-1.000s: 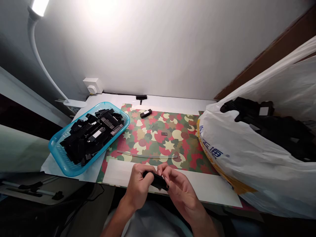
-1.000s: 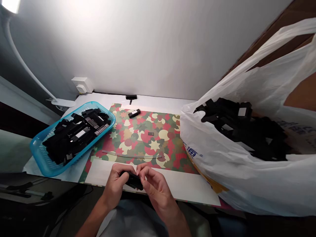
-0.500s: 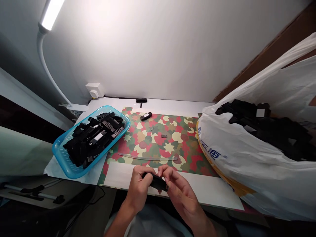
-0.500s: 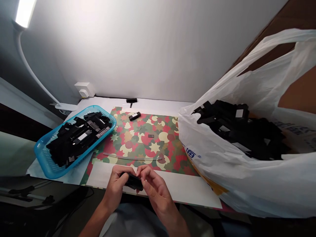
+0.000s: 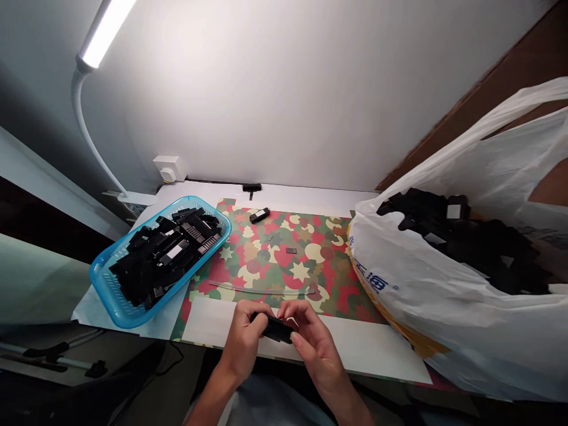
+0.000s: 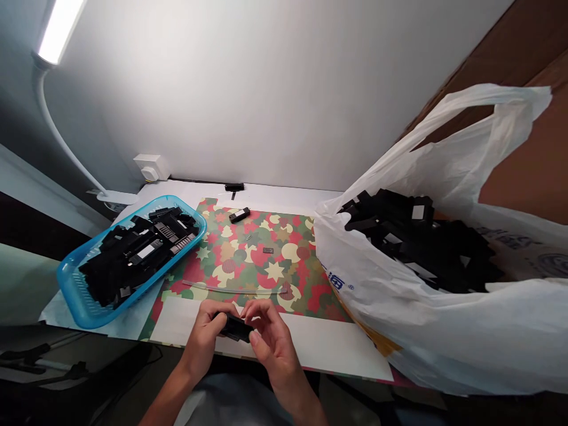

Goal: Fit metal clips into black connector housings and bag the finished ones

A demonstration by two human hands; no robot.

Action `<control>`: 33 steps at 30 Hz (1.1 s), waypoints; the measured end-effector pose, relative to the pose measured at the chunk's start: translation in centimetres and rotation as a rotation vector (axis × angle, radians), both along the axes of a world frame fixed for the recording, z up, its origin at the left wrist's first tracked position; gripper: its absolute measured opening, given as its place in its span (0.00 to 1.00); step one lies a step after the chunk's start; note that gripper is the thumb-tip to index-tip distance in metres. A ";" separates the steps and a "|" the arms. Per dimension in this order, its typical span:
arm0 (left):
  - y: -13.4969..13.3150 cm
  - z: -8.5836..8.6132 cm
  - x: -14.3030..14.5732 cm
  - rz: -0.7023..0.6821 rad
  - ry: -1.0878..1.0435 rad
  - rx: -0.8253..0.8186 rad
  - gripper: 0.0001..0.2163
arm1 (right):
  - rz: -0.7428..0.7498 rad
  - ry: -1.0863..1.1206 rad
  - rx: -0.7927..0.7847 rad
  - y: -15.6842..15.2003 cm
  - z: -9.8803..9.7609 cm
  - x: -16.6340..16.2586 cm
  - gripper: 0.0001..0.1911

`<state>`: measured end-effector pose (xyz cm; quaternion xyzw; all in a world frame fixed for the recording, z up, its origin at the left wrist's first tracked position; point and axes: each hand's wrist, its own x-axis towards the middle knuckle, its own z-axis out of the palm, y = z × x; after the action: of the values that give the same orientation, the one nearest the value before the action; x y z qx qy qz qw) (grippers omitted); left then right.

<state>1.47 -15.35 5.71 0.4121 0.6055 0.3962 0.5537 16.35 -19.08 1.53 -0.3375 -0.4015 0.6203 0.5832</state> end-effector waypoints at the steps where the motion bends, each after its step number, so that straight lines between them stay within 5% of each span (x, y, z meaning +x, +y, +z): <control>1: -0.1 -0.1 -0.1 0.040 0.035 -0.004 0.11 | -0.035 -0.044 0.037 0.0 -0.3 0.0 0.09; 8: 0.0 -0.6 -0.4 0.010 -0.044 -0.036 0.12 | -0.209 -0.312 0.144 -0.1 -0.9 0.5 0.13; 14: 0.7 0.5 -0.5 -0.378 -0.116 -0.001 0.09 | -0.265 -0.434 0.211 0.8 -0.9 1.8 0.10; 17: 0.8 0.7 -0.4 -0.467 -0.145 -0.049 0.11 | -0.229 -0.427 0.196 0.9 -1.0 2.3 0.11; 24: 0.3 -0.1 0.2 -0.358 -0.154 -0.081 0.17 | -0.199 -0.353 0.135 0.8 -0.7 2.2 0.11; 33: 0.8 0.7 0.4 -0.437 -0.167 0.003 0.15 | -0.188 -0.348 0.144 0.8 -0.9 2.3 0.11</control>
<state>1.85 -14.59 6.44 0.4998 0.4533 0.3003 0.6742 18.69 -18.30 0.64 -0.4330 -0.5062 0.4652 0.5829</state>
